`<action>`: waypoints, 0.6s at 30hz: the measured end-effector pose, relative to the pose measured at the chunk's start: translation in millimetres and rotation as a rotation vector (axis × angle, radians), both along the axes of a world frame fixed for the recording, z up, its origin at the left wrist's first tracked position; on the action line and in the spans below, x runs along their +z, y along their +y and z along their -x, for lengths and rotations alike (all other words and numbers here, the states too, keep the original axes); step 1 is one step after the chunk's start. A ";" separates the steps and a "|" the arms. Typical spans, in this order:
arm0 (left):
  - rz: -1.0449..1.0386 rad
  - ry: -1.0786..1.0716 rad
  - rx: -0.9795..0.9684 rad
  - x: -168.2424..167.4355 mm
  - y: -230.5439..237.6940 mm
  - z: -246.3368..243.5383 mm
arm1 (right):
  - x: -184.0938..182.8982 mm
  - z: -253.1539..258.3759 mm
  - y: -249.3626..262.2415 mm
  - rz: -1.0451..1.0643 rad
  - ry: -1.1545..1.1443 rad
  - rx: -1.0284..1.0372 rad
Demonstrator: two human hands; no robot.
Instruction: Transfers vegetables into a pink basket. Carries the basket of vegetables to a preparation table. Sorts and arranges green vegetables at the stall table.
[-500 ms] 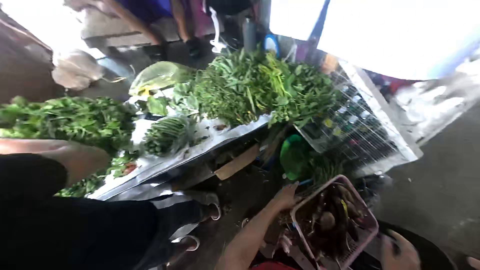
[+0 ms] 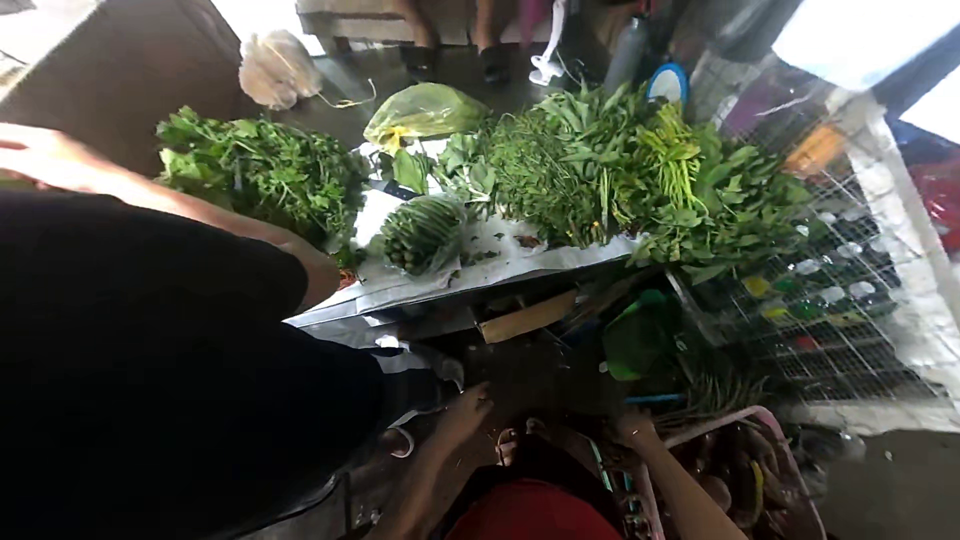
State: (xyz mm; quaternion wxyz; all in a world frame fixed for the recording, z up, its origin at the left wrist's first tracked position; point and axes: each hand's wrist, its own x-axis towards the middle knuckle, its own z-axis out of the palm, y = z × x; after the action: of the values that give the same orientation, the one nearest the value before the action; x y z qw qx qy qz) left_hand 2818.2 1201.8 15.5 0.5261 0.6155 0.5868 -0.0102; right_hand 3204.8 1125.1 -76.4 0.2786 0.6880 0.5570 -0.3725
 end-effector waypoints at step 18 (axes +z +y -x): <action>-0.659 0.391 0.347 59.0 244.3 -13.7 | 118.8 52.6 274.9 -0.193 0.459 0.271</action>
State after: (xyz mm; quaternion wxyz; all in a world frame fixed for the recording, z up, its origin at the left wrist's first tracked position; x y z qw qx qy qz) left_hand 2831.9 1446.2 74.5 0.1740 0.6293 0.7424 0.1503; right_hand 3152.3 1400.0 42.5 0.1254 0.5283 0.7254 -0.4231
